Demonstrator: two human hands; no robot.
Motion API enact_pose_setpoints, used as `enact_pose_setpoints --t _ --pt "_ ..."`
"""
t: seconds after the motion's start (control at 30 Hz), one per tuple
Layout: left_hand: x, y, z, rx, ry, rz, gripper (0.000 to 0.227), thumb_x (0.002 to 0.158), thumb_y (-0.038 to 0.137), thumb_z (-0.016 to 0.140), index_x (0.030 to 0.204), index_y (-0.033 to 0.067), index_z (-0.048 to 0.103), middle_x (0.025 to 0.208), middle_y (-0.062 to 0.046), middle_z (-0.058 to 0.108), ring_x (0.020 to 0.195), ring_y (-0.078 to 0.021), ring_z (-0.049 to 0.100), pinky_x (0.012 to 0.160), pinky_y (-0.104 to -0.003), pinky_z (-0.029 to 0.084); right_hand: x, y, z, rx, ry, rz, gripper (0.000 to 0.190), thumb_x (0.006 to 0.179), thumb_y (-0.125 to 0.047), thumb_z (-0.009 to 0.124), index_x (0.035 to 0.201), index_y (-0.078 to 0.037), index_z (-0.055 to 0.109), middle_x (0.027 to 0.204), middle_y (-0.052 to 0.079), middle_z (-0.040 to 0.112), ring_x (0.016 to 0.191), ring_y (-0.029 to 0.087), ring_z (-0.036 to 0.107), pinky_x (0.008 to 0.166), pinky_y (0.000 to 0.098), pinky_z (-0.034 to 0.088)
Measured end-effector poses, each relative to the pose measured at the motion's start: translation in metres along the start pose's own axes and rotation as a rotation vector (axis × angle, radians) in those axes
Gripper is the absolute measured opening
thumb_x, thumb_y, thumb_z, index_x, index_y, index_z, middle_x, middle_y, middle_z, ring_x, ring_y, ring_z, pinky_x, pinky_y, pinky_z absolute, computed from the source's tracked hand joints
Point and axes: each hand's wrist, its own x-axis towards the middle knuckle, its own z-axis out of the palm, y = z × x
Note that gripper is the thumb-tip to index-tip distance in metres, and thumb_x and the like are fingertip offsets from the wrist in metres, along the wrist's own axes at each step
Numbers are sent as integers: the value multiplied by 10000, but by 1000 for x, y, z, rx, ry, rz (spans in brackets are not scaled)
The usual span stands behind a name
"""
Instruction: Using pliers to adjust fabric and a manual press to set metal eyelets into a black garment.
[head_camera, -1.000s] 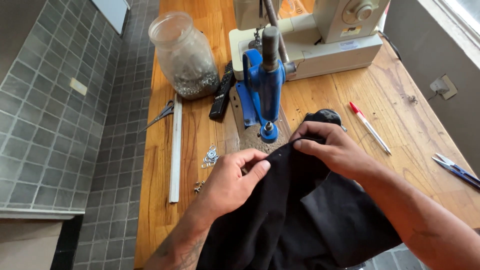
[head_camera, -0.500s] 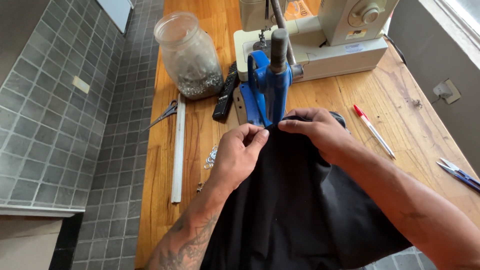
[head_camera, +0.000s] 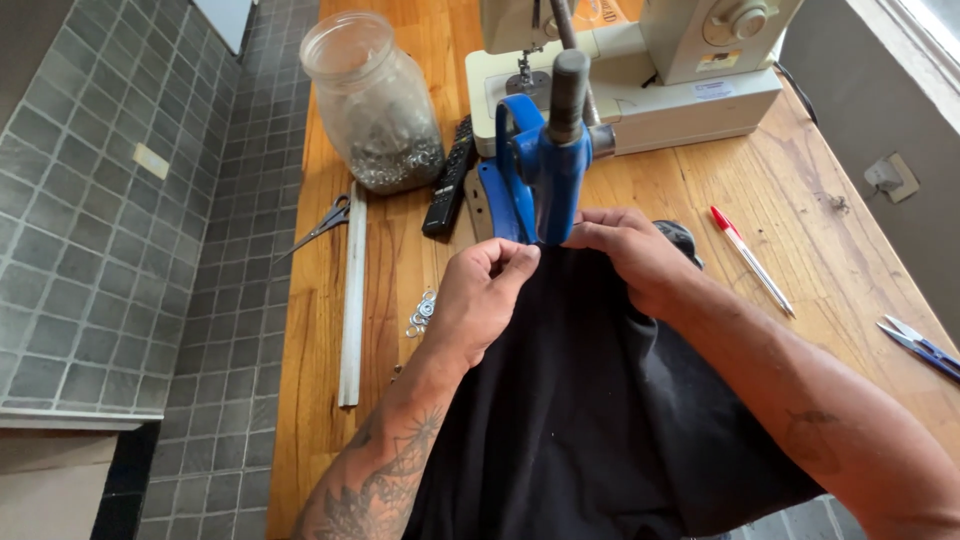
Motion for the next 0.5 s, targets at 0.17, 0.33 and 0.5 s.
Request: enact_pose_setpoints --t 0.17,0.33,0.5 --pt "3 -3 3 -124 -19 -53 244 1037 348 832 943 128 876 733 61 607 718 -26 523 585 -188 400 1 2 0 6 -25 22 86 942 -55 805 863 -25 788 608 66 610 517 157 671 536 310 579" --pt "-5 10 5 -170 -21 -103 221 1000 315 836 897 121 852 676 49 558 645 -25 498 544 -177 378 -15 -22 20 -70 3 -14 79 930 -59 848 880 -21 801 650 66 626 559 144 685 556 291 599" --pt "-4 3 -3 10 -18 164 329 1031 243 773 1342 137 772 851 -22 726 665 -56 592 637 -213 520 -9 -12 8 -171 35 -63 94 935 -74 881 889 -16 823 681 80 654 579 145 679 548 308 614"
